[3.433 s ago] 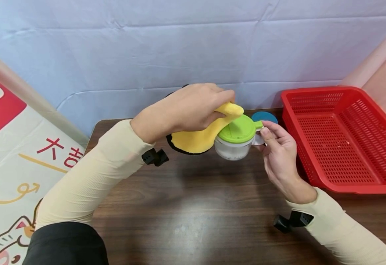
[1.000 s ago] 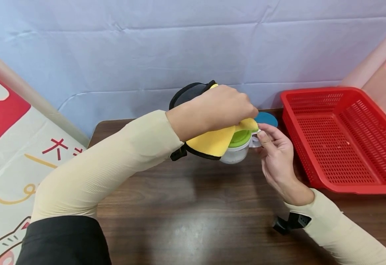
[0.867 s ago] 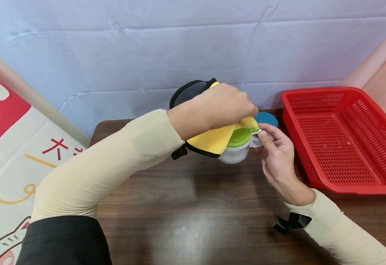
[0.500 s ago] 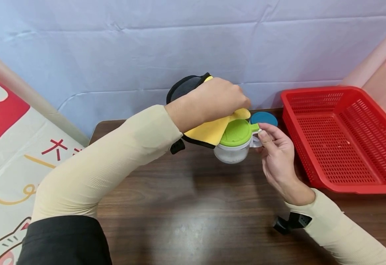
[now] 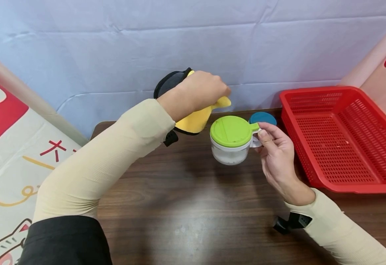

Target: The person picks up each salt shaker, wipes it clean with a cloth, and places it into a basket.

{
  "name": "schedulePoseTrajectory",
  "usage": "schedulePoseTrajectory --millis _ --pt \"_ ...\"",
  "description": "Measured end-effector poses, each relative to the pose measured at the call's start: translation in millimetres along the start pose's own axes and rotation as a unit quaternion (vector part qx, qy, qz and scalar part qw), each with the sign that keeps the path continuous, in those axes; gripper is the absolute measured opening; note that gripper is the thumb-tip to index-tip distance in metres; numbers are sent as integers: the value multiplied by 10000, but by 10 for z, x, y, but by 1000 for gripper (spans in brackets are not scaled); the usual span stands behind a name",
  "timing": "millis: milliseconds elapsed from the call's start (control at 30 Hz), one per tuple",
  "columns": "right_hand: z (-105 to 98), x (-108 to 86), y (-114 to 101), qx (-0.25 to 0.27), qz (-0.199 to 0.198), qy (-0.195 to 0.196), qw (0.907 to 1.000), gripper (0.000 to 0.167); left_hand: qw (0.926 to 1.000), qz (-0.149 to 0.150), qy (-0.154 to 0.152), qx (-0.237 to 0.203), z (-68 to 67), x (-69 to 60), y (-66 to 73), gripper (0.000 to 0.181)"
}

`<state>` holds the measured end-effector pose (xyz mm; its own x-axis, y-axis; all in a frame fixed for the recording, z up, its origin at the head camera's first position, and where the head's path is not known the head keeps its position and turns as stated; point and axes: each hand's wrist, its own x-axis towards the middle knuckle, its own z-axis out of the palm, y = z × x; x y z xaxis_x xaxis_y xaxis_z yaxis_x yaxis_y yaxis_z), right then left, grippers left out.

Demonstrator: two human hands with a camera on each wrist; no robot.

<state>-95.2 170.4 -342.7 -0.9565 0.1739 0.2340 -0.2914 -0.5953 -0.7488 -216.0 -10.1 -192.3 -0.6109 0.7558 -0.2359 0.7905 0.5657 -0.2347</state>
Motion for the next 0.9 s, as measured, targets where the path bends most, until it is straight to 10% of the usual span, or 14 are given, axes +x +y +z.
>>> schedulePoseTrajectory --millis 400,900 --pt "-17 7 -18 182 -15 -52 9998 17 9985 -134 206 -498 3 -159 -115 17" --pt "-38 34 -18 -7 38 205 9998 16 9966 42 818 -114 -267 -538 125 9"
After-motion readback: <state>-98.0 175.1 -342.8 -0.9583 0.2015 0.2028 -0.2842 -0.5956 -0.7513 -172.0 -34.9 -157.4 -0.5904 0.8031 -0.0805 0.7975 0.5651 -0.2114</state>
